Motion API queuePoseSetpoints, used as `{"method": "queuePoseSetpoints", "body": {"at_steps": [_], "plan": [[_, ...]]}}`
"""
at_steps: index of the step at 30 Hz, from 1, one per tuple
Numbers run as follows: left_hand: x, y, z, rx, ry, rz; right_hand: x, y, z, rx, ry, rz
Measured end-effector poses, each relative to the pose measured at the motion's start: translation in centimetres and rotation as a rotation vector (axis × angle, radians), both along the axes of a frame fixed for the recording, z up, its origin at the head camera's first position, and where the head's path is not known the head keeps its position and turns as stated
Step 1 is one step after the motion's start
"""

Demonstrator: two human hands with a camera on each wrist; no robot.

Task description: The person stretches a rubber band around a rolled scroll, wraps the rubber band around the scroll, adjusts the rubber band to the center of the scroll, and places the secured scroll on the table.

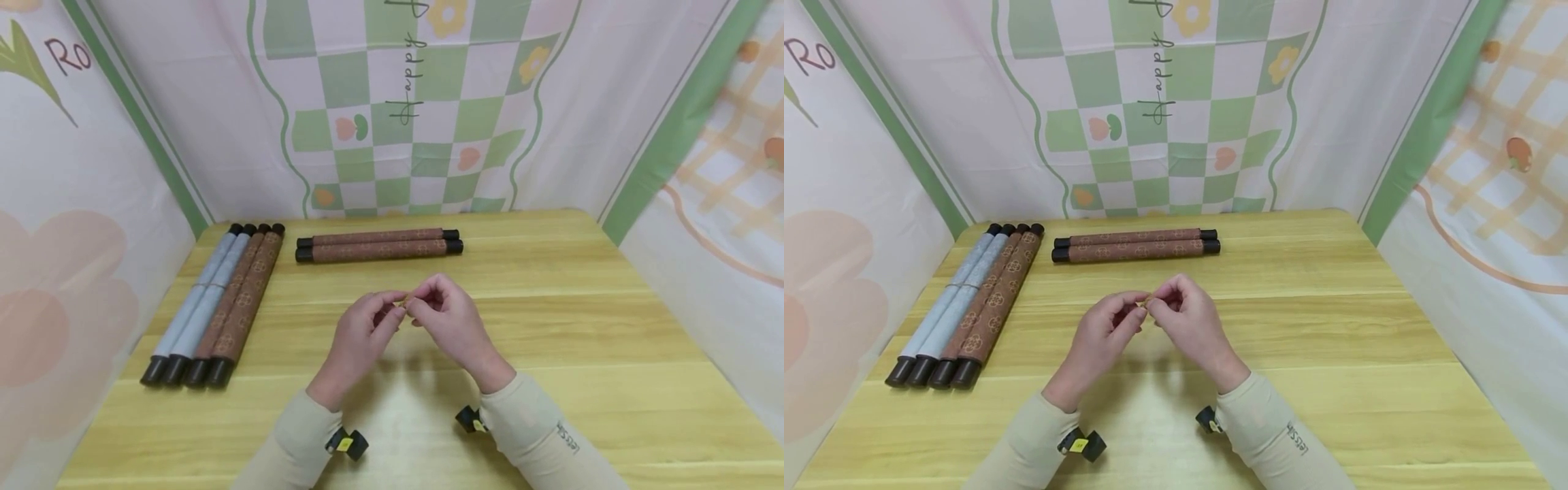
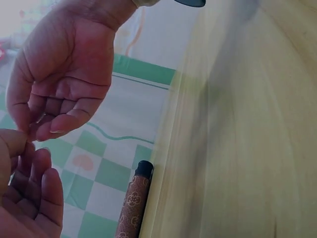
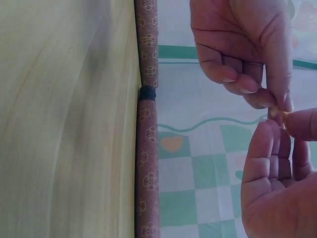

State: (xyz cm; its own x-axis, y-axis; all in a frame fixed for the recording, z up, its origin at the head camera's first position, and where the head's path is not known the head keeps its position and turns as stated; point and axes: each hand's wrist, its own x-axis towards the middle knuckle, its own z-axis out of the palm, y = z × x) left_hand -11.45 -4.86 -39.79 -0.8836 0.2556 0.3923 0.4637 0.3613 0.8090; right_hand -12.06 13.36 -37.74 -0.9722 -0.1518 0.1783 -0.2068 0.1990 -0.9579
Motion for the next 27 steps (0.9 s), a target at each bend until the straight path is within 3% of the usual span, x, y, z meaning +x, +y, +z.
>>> {"method": "queuePoseSetpoints", "body": {"at_steps": [4,6,12,18,27], "plan": [[0.07,0.01,-0.22,-0.028,0.045,0.035,0.06,0.03,-0.07,0.009,0.024,-0.002],[0.08,0.05,-0.24,-0.009,0.034,0.053,0.12,0.04,-0.17,0.034,0.041,0.006],[0.04,0.28,0.11,0.159,-0.065,0.044,0.29,-0.11,-0.18,0.143,0.089,0.035],[0.26,0.68,0.18,0.269,-0.094,0.020,0.45,-0.38,-0.01,0.224,0.103,0.064],[0.46,0.69,0.09,0.197,-0.097,0.014,0.30,0.08,-0.06,0.109,0.030,0.066]]}}
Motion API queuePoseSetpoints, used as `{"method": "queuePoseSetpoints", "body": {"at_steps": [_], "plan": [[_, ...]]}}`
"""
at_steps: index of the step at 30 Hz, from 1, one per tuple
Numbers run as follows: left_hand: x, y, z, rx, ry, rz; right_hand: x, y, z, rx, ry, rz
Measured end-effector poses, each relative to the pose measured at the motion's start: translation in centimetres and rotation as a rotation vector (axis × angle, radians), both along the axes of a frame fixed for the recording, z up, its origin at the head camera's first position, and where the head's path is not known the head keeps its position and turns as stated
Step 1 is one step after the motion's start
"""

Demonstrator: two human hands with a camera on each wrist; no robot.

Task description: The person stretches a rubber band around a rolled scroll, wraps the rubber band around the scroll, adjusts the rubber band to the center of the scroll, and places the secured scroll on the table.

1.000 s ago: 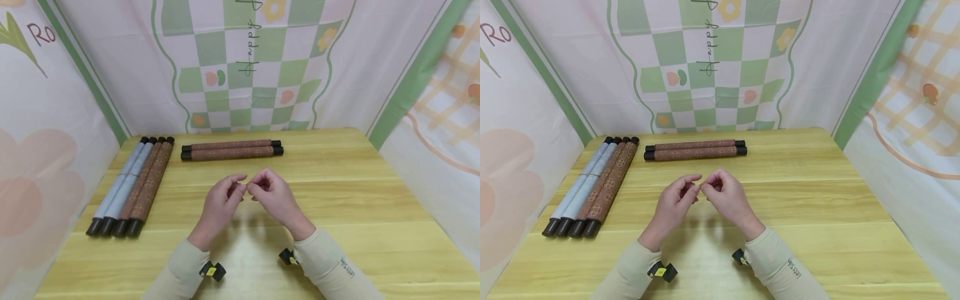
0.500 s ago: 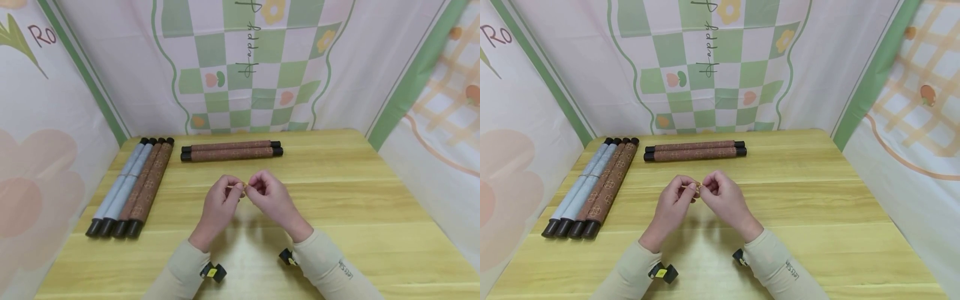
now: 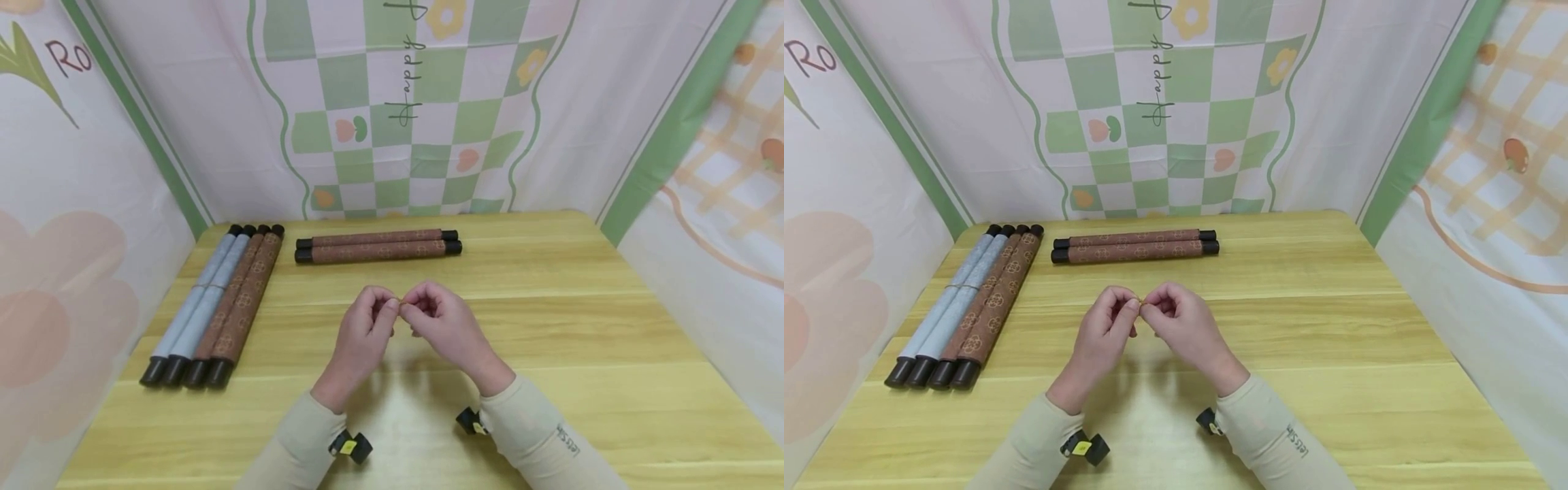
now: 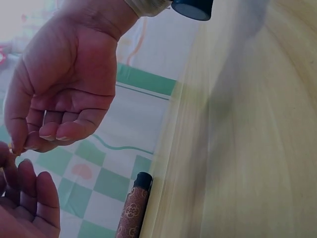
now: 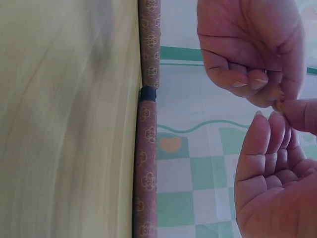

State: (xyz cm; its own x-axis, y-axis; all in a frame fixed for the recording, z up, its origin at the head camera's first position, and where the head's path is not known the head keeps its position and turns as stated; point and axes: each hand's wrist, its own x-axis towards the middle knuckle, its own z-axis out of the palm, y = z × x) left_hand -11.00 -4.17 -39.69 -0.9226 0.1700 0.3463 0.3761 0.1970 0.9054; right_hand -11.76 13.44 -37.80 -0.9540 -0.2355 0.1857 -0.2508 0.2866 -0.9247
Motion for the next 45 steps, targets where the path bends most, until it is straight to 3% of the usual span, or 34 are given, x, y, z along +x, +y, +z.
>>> {"method": "queuePoseSetpoints", "body": {"at_steps": [6,10,15,26,34,41,45], "plan": [[-0.01,-0.12,-0.01,-0.020,-0.033,-0.002,-0.02,0.09,0.32,-0.148,-0.081,-0.027],[-0.01,-0.14,-0.08,0.008,-0.044,0.008,0.04,0.03,0.46,-0.188,-0.105,-0.027],[0.07,-0.20,0.21,0.060,-0.045,0.041,0.07,0.10,0.38,-0.165,-0.098,0.002],[0.26,-0.17,0.04,0.116,-0.142,0.037,-0.06,0.12,0.09,-0.149,-0.109,-0.004],[0.57,-0.38,-0.14,0.132,-0.189,-0.026,0.03,0.25,0.04,-0.145,-0.114,0.003],[0.46,-0.34,-0.35,0.128,-0.128,-0.005,0.08,0.21,-0.02,-0.132,-0.116,0.005],[0.50,-0.37,-0.46,0.182,-0.149,0.003,0.13,0.19,-0.04,-0.129,-0.122,-0.002]]}}
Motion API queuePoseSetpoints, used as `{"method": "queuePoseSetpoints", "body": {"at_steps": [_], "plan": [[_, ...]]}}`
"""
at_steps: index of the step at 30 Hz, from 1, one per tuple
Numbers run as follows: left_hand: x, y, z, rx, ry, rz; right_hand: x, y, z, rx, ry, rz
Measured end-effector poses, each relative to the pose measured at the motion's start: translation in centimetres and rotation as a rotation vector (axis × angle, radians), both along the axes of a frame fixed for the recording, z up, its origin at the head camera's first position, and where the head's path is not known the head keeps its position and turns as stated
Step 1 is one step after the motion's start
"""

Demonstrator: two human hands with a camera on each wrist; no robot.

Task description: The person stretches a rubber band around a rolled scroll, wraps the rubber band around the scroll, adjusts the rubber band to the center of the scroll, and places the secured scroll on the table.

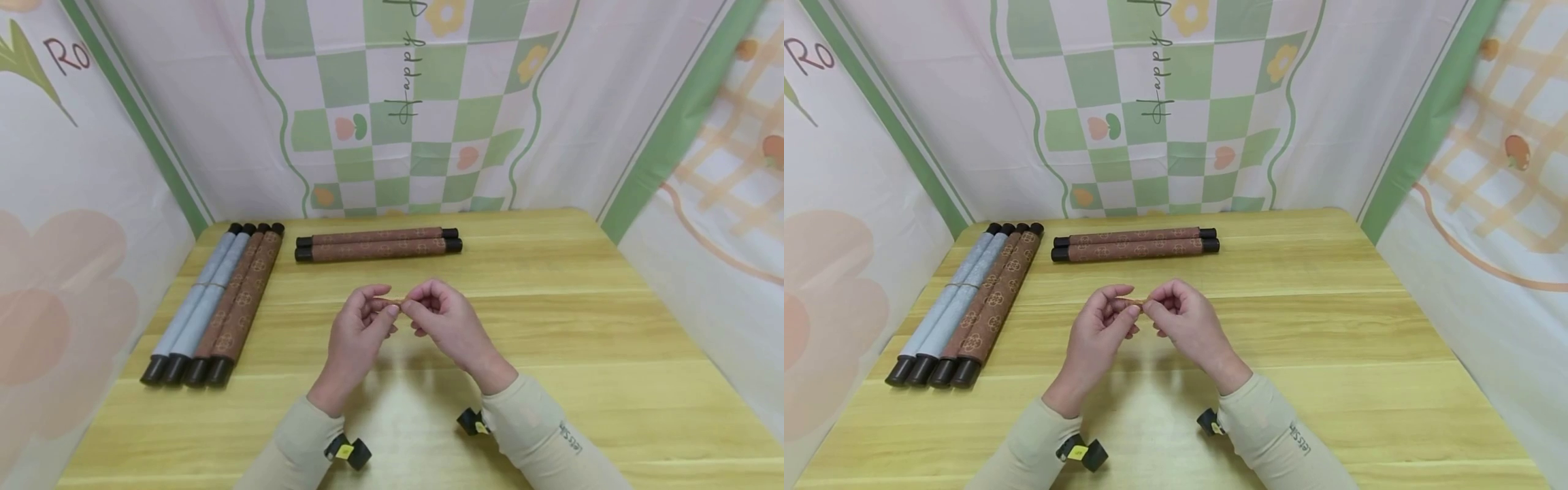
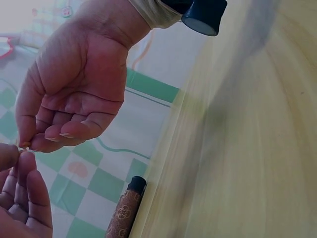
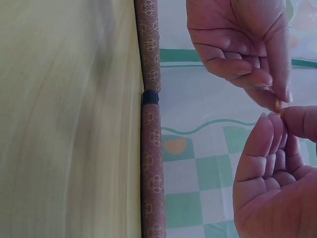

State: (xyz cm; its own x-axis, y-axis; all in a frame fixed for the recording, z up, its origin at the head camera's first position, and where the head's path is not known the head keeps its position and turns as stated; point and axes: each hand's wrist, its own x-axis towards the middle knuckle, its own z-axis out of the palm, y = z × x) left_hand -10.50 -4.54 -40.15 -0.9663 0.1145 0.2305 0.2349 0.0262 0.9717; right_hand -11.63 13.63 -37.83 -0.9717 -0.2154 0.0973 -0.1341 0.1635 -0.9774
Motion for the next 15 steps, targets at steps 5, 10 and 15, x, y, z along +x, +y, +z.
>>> {"method": "queuePoseSetpoints", "body": {"at_steps": [5,10,15], "plan": [[-0.13,0.04,-0.26,-0.040,-0.010,0.023,0.14,-0.09,0.03,-0.003,-0.002,-0.001],[-0.15,0.12,-0.37,-0.107,-0.013,0.066,0.27,-0.14,0.05,0.007,0.000,0.007],[0.01,0.05,-0.06,0.007,-0.074,0.040,0.30,-0.12,-0.11,0.024,-0.008,0.002]]}}
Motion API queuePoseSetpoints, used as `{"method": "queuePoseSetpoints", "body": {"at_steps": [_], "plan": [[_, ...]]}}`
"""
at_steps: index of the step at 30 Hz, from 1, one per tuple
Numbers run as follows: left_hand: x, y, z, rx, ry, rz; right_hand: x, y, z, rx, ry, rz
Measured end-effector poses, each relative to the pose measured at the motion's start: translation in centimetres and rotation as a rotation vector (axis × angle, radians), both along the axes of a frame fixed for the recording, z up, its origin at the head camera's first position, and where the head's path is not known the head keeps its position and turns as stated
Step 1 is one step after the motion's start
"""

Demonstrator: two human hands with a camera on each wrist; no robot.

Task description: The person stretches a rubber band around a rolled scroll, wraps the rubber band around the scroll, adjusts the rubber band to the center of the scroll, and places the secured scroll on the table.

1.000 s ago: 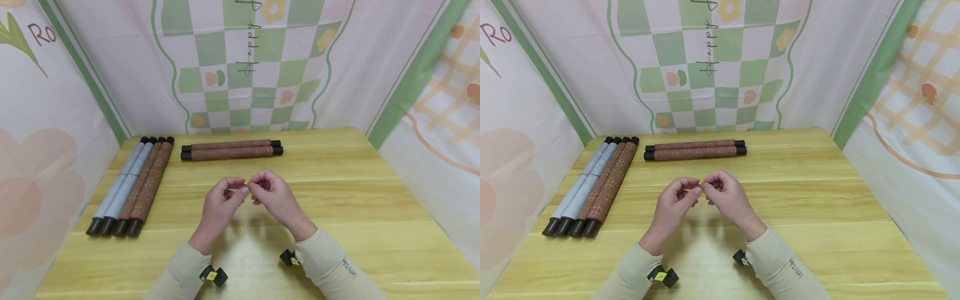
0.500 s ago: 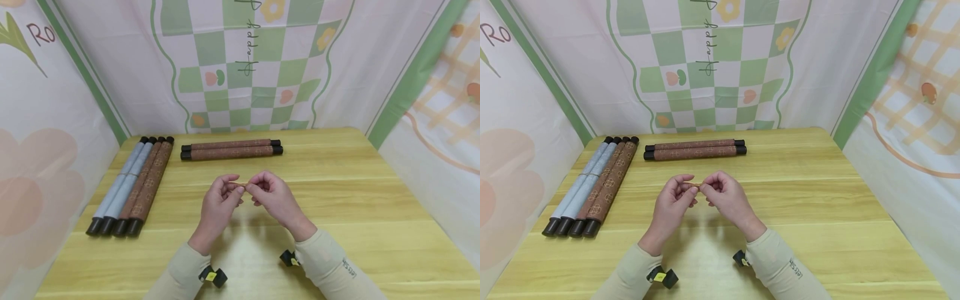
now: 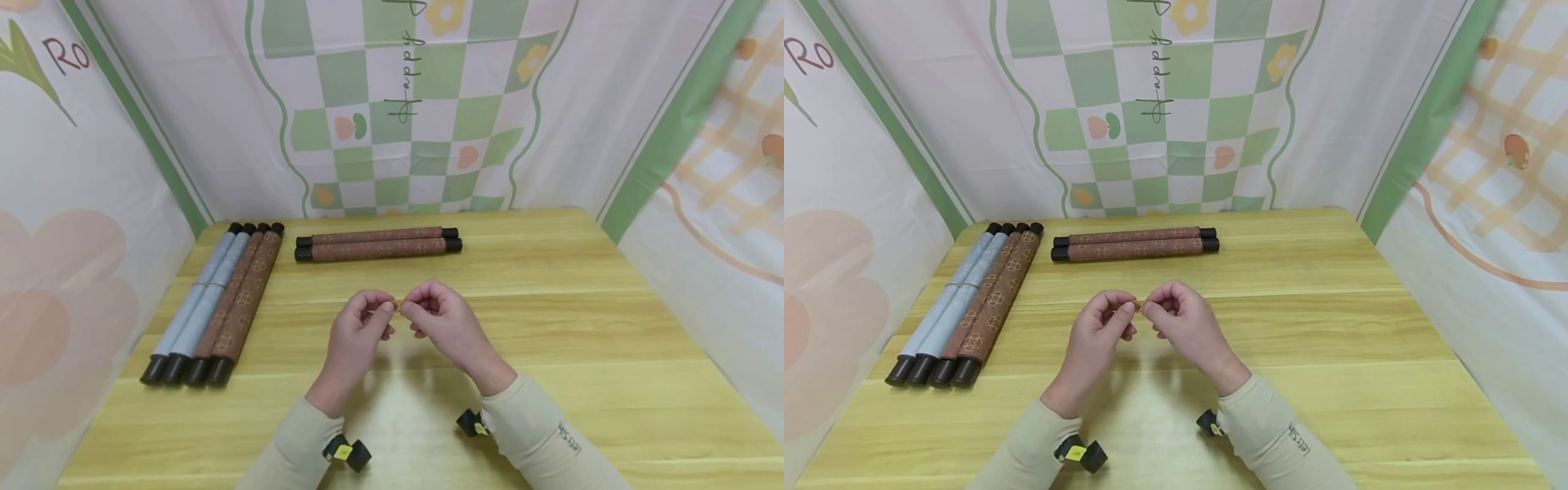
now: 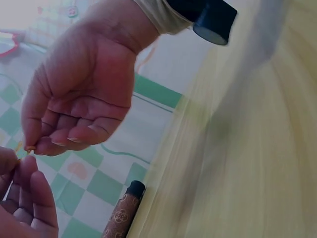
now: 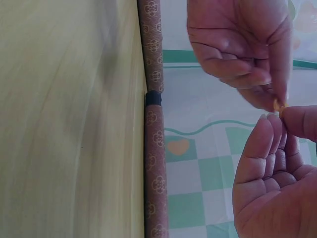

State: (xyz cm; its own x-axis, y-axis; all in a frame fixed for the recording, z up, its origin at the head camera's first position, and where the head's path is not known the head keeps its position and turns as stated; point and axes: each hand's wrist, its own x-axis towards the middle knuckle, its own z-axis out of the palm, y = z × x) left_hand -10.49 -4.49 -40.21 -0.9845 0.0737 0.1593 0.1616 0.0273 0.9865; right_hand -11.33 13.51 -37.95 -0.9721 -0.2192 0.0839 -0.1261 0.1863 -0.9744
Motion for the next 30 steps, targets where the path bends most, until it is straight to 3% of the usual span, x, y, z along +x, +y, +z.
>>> {"method": "queuePoseSetpoints", "body": {"at_steps": [7,14,18,25,30], "plan": [[0.22,0.02,0.39,0.226,-0.056,-0.105,0.00,-0.20,-0.33,0.009,-0.015,0.004],[0.35,0.04,0.36,0.252,-0.037,-0.172,0.08,-0.24,-0.45,0.014,-0.011,0.002],[0.33,0.09,0.33,0.195,-0.026,-0.140,0.10,-0.17,-0.41,0.015,-0.003,-0.003],[0.16,0.02,0.09,0.144,-0.052,-0.012,0.12,-0.12,-0.40,-0.002,0.004,-0.016],[0.20,0.07,0.15,0.096,-0.039,0.036,0.17,-0.09,-0.37,-0.013,0.017,-0.027]]}}
